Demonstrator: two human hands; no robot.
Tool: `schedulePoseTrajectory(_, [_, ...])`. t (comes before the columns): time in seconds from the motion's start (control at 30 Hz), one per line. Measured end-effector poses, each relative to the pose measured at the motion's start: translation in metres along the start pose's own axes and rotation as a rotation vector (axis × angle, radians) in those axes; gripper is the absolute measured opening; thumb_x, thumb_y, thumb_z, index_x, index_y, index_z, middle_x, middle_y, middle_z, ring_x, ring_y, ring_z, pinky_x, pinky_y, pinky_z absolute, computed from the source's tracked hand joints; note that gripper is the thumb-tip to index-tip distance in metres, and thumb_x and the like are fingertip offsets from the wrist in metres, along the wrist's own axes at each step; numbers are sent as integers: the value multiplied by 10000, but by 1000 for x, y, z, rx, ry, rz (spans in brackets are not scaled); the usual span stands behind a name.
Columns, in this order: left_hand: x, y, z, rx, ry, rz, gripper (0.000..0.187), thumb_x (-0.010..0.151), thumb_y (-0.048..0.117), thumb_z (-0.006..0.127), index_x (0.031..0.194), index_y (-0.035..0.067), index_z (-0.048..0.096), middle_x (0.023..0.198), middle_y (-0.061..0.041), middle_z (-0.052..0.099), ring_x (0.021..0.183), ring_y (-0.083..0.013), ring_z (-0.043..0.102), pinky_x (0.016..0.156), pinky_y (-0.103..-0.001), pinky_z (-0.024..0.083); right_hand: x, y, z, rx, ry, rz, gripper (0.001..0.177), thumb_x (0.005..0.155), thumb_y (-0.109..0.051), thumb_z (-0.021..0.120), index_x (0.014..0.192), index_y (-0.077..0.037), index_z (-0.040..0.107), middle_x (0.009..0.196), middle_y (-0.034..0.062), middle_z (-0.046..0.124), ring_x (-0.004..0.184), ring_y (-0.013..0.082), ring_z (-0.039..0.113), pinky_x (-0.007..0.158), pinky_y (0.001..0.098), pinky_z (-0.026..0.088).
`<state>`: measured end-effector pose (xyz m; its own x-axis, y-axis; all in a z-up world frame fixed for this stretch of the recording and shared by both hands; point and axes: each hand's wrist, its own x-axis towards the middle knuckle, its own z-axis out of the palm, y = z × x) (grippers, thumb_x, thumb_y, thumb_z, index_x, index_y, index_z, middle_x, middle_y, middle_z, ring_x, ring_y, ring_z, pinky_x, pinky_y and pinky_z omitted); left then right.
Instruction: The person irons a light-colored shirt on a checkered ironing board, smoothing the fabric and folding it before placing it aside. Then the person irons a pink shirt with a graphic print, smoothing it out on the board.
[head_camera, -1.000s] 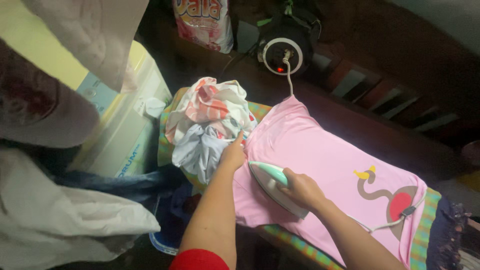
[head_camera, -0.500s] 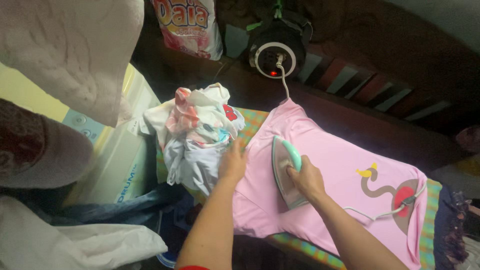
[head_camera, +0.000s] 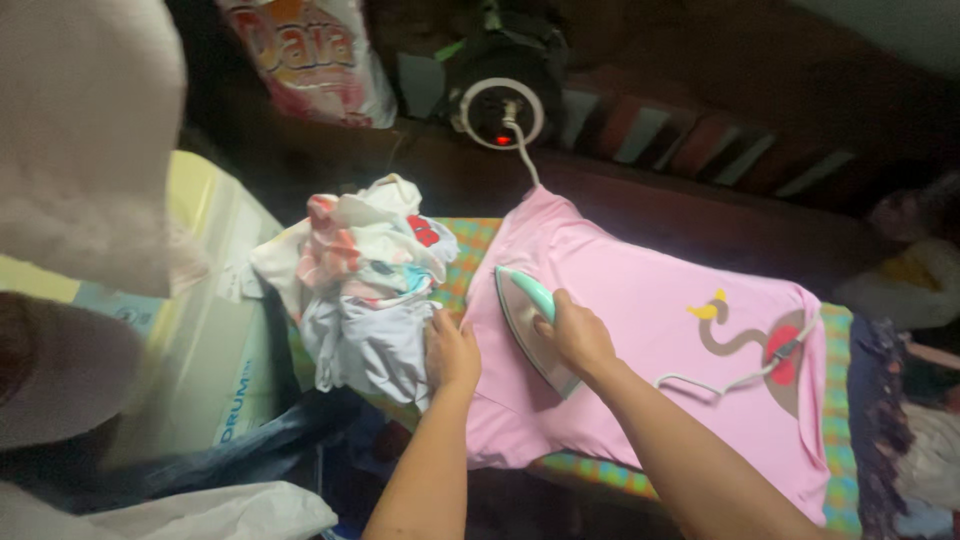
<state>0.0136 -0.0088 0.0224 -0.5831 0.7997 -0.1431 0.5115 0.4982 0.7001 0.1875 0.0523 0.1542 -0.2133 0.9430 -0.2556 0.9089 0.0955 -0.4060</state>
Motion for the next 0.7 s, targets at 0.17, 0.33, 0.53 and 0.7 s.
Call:
schedulePoseTrajectory(0.17, [-34,43,-2,291,19,527,783,890,351,662,1553,99,331,1638,-166,263,1512,-374,231,1190,-580,219,-28,34,-14,6,15,113,376,902,-342,674,1082,-50,521,926,267,712,890,469,687,796,565,517])
schedulePoseTrajectory(0.33, [-84,79,19,382,-349,671,752,946,438,614,1597,273,273,1672,-154,163,1538,-391,120,1201,-627,113,-58,106,-32,-5,116,165,403,871,-340,703,1088,-51,525,909,268,710,879,474,681,786,568,516])
schedulePoseTrajectory(0.53, [-145,102,52,593,-591,700,715,979,530,508,1607,353,216,1697,-138,66,1557,-393,21,1156,-739,16,-100,227,-59,196,197,563,399,908,-378,650,1152,-75,563,900,252,737,862,440,757,817,542,554])
schedulePoseTrajectory(0.7, [-164,98,63,663,-574,641,749,973,581,467,1619,338,176,1709,-132,26,1562,-377,-36,1162,-726,-25,-150,351,-90,65,424,599,492,876,-393,699,1212,-42,623,1013,323,710,959,502,688,854,556,532])
